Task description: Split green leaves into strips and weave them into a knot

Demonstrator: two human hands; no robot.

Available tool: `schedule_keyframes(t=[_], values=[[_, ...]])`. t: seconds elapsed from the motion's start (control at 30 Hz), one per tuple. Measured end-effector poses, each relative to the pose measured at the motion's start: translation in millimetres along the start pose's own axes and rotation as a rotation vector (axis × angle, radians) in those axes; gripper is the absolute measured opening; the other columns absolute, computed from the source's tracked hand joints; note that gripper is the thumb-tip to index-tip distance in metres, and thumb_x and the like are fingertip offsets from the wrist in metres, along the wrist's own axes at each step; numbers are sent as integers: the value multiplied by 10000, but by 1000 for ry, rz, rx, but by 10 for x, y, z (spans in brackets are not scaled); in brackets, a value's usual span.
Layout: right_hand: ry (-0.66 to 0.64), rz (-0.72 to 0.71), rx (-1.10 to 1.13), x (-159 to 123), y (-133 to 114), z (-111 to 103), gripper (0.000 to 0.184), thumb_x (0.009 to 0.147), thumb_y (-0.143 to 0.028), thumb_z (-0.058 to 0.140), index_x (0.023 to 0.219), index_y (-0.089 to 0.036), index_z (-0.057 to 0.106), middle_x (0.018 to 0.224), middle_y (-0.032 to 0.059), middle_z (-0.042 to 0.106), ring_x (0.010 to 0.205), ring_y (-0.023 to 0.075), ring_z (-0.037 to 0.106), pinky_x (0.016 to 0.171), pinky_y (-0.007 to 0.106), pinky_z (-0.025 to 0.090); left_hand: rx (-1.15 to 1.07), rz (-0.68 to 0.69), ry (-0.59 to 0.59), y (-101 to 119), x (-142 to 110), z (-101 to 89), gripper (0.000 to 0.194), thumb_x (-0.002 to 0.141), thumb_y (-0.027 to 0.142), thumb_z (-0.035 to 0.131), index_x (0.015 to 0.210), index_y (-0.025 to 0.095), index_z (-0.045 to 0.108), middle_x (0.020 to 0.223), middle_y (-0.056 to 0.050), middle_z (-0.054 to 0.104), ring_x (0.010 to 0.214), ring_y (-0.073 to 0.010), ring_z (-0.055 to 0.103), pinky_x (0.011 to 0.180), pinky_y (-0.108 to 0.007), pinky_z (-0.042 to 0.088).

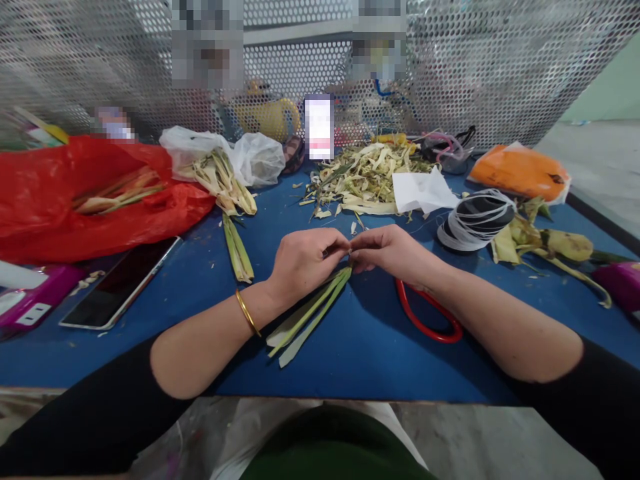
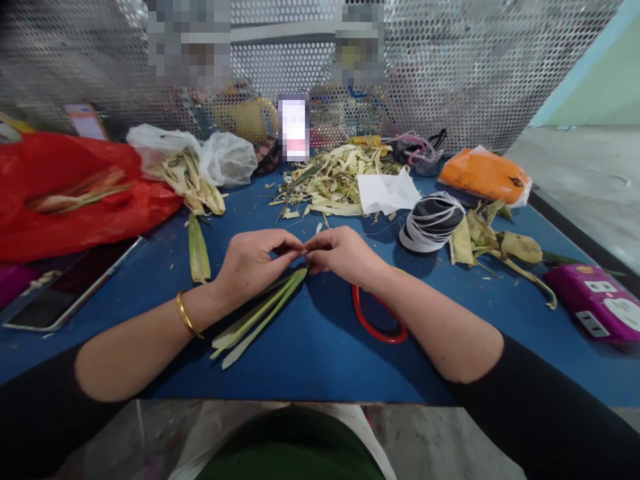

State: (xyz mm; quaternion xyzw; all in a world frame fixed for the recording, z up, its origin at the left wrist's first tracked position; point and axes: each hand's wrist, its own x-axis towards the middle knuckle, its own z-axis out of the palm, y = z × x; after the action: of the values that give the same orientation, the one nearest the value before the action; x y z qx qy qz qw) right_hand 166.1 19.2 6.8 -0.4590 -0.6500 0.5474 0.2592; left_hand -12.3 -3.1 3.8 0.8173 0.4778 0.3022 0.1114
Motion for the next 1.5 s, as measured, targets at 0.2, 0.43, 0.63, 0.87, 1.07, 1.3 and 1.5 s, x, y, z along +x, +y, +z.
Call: schedule_keyframes(t=[0.2,0.43,0.63,0.87,1.07,1.3,1.5], values=[[31,-10,-59,-1,-1,-23,84,770,-132,605,768,-130,688,555,7,667,546,109,642,518,172,488,2,-13,13,-3,5,-3,142,825,267,562,819,198,686,791,-14,707,722,-141,615,667,-225,395],[48,24,-61,-6,-62,-31,130,770,-80,573,666,-135,627,524,-3,645,524,104,639,502,161,483,-72,-72,-10,-16,27,1,130,805,280,589,807,194,687,767,-3,704,692,-134,608,663,-219,408],[37,-42,-97,-7,-50,-23,99,791,-175,586,710,-143,633,578,9,668,564,119,645,557,193,506,-85,-88,-9,-18,34,-7,123,800,258,584,812,194,688,781,-6,707,701,-138,608,676,-222,414],[66,-118,-247,-11,-26,-30,124,778,-182,541,692,-152,624,547,-4,651,541,125,630,526,196,455,-103,-62,-4,-20,29,6,98,793,244,601,795,192,685,749,5,698,669,-125,596,656,-215,401],[115,-122,-367,-48,-83,-50,143,738,-158,514,687,-155,648,487,-30,597,464,98,560,454,177,361,-170,-56,-28,1,41,-12,146,837,283,556,801,181,655,743,10,676,673,-117,577,646,-214,383],[150,-195,-308,-33,-67,-93,114,724,-143,514,668,-151,612,590,-16,617,463,89,547,458,185,386,-42,-126,-73,-72,84,-3,146,841,271,516,774,176,605,732,1,645,672,-137,550,614,-244,346],[-87,-226,4,-70,-105,-35,101,801,-138,480,707,-153,513,956,63,667,566,93,638,565,220,490,78,-184,-143,-162,85,27,130,809,244,511,727,182,591,721,-10,637,656,-158,532,577,-267,310]])
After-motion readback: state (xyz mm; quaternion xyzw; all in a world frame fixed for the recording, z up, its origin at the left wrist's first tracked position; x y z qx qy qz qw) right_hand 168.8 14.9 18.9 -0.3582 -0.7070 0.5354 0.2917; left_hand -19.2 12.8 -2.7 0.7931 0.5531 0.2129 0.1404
